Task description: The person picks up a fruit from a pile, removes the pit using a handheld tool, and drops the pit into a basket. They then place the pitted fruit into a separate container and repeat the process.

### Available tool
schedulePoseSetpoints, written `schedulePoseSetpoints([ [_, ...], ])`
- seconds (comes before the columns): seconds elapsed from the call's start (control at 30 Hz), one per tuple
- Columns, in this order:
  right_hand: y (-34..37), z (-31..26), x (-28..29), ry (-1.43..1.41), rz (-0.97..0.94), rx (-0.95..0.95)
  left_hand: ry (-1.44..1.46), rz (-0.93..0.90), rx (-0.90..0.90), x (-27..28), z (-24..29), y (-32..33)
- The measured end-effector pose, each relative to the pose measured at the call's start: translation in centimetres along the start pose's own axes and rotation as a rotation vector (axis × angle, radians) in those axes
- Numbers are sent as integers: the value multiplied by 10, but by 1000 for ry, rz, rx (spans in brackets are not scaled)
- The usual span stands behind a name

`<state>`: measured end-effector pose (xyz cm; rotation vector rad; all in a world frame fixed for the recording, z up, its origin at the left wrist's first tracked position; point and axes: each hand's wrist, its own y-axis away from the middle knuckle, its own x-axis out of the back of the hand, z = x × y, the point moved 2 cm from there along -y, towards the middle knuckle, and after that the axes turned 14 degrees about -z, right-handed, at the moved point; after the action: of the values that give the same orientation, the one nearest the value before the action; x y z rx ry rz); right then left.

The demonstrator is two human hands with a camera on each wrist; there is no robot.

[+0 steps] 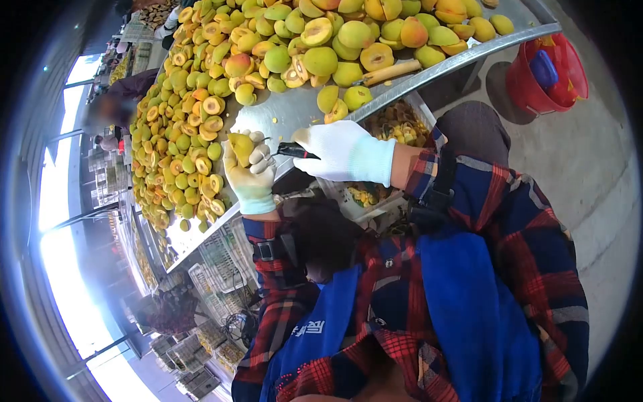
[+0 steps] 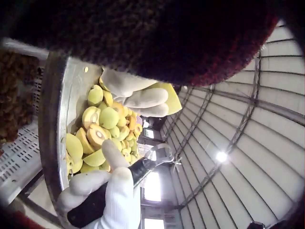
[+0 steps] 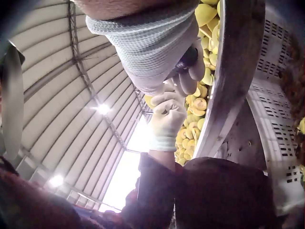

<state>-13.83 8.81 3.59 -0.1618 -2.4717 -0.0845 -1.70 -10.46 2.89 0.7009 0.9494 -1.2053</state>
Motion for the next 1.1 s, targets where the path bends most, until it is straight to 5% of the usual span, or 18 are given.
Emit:
schedulePoseSetpoints([
  [0.27,-7,-5,-2,-31,47,87,-44,8,-95,-3,-12,1],
  [0.33,-8,-5,-3,-11,18,56,-193,234,-133,-1,-13,0],
  [0.43,-10,-5,0,-4,-34,10,-119,97,-105,10,-17,-2],
  [0.57,-14,-3,-3,6,0,-18,-155,132,-141,7,-25,-8],
  [0.63,-16,0,-5,13,38,-26,-394,322,-229,-3,-36,-10],
  [0.77,-20,5,-4,-53,66,-73,-761,260,-300,-3,-49,-14],
  [0.83,-22,7,-4,-59,81,-82,-1316,240,-373,-13,-55,-15],
  [0.87,-22,8,-5,-66,93,-88,-1312,239,-369,-15,-54,-16],
  [0.93,-22,7,-3,-51,60,-124,-730,300,-290,-10,-53,-18],
  [1.1,-27,10,-8,-20,13,-195,-769,276,-376,-8,-54,-22],
])
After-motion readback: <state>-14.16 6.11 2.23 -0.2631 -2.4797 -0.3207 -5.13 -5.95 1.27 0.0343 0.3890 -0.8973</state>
